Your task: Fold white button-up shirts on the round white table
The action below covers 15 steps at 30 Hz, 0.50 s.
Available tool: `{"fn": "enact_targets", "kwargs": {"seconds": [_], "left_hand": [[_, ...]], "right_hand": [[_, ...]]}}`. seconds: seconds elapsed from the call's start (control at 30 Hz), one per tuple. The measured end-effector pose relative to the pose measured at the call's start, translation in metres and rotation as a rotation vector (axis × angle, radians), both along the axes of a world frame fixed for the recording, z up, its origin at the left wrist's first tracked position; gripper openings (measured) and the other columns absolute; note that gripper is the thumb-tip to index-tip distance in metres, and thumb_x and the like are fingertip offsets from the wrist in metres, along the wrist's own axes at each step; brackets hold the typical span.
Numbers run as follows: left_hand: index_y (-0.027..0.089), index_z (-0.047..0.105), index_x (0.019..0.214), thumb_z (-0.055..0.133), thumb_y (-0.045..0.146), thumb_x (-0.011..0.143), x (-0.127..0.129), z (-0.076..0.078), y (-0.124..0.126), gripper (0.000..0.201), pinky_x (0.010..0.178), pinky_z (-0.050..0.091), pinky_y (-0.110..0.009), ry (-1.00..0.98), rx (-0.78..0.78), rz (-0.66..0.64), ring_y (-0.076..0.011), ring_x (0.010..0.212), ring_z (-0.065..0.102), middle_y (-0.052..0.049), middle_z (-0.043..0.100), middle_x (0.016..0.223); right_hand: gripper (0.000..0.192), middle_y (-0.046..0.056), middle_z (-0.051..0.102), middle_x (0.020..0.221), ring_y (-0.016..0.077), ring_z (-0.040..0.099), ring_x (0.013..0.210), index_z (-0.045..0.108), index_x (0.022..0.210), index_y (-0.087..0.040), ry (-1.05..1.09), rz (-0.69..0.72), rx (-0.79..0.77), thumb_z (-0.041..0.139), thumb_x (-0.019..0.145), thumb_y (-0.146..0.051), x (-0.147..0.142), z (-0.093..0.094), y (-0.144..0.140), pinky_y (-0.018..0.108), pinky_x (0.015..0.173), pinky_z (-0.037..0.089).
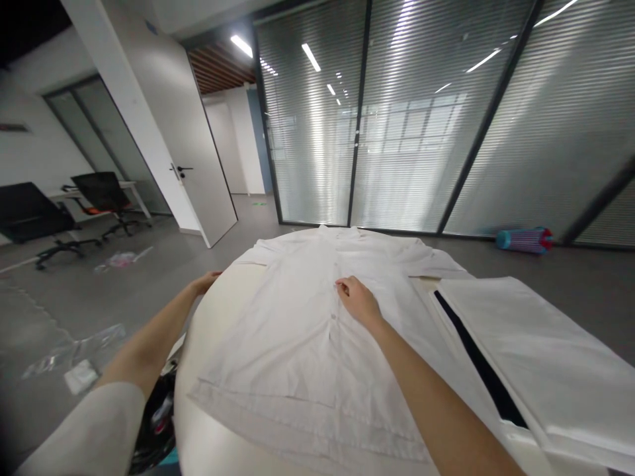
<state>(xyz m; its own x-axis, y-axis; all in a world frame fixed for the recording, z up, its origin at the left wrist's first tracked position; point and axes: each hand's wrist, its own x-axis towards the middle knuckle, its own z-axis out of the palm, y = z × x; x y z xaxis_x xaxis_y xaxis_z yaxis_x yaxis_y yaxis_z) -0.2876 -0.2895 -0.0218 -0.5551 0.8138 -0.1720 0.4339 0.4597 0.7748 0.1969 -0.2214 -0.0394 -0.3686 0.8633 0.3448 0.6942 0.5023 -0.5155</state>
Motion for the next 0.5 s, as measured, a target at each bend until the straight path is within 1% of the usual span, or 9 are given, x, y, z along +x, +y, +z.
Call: {"fn": "enact_targets", "kwargs": {"seconds": [0.1,0.2,0.3,0.4,0.43,0.5], "left_hand": [[0.013,0.063,0.117,0.061,0.039,0.095,0.008,0.0,-0.001,0.034,0.083,0.057,-0.039,-0.062,0.03,0.003,-0.0224,0.097,0.066,-0.007,0.065,0.114],[0.013,0.061,0.122,0.062,0.039,0.094,0.013,0.003,0.005,0.038,0.088,0.056,-0.043,-0.105,0.052,0.015,-0.0273,0.106,0.063,-0.007,0.062,0.122],[0.013,0.061,0.123,0.062,0.039,0.094,0.014,0.004,0.008,0.038,0.089,0.055,-0.044,-0.136,0.074,0.038,-0.0275,0.107,0.062,-0.008,0.061,0.123],[0.014,0.06,0.123,0.061,0.038,0.095,0.012,0.002,0.007,0.037,0.087,0.056,-0.042,-0.159,0.098,0.062,-0.0248,0.105,0.063,-0.009,0.062,0.122],[0.014,0.061,0.122,0.061,0.037,0.096,0.011,0.001,0.005,0.035,0.086,0.057,-0.041,-0.168,0.106,0.068,-0.0228,0.102,0.064,-0.009,0.063,0.119],[0.012,0.064,0.115,0.062,0.037,0.095,0.01,-0.001,0.0,0.032,0.08,0.058,-0.037,-0.187,0.124,0.074,-0.0196,0.092,0.067,-0.008,0.067,0.108]], "right_hand": [[0.026,0.005,0.066,0.096,0.0166,0.063,0.08,0.072,0.105,-0.021,-0.038,-0.011,0.01,0.049,0.096,-0.029,-0.002,0.002,-0.003,0.027,0.073,0.045],[0.026,0.005,0.065,0.095,0.0162,0.063,0.08,0.072,0.104,-0.022,-0.047,-0.014,0.011,0.049,0.096,-0.029,-0.003,0.003,-0.005,0.027,0.073,0.045],[0.025,0.005,0.065,0.096,0.0161,0.063,0.08,0.072,0.104,-0.022,-0.053,-0.017,0.012,0.049,0.096,-0.029,-0.003,0.004,-0.006,0.027,0.074,0.046],[0.026,0.005,0.065,0.097,0.0162,0.063,0.08,0.072,0.105,-0.021,-0.061,-0.017,0.012,0.049,0.096,-0.028,-0.003,0.005,-0.008,0.027,0.074,0.046],[0.026,0.005,0.065,0.097,0.0163,0.063,0.08,0.072,0.105,-0.021,-0.063,-0.017,0.012,0.049,0.096,-0.028,-0.003,0.005,-0.009,0.028,0.075,0.046],[0.026,0.005,0.065,0.097,0.0163,0.063,0.081,0.072,0.105,-0.021,-0.067,-0.019,0.013,0.049,0.096,-0.027,-0.003,0.006,-0.009,0.028,0.076,0.046]]}}
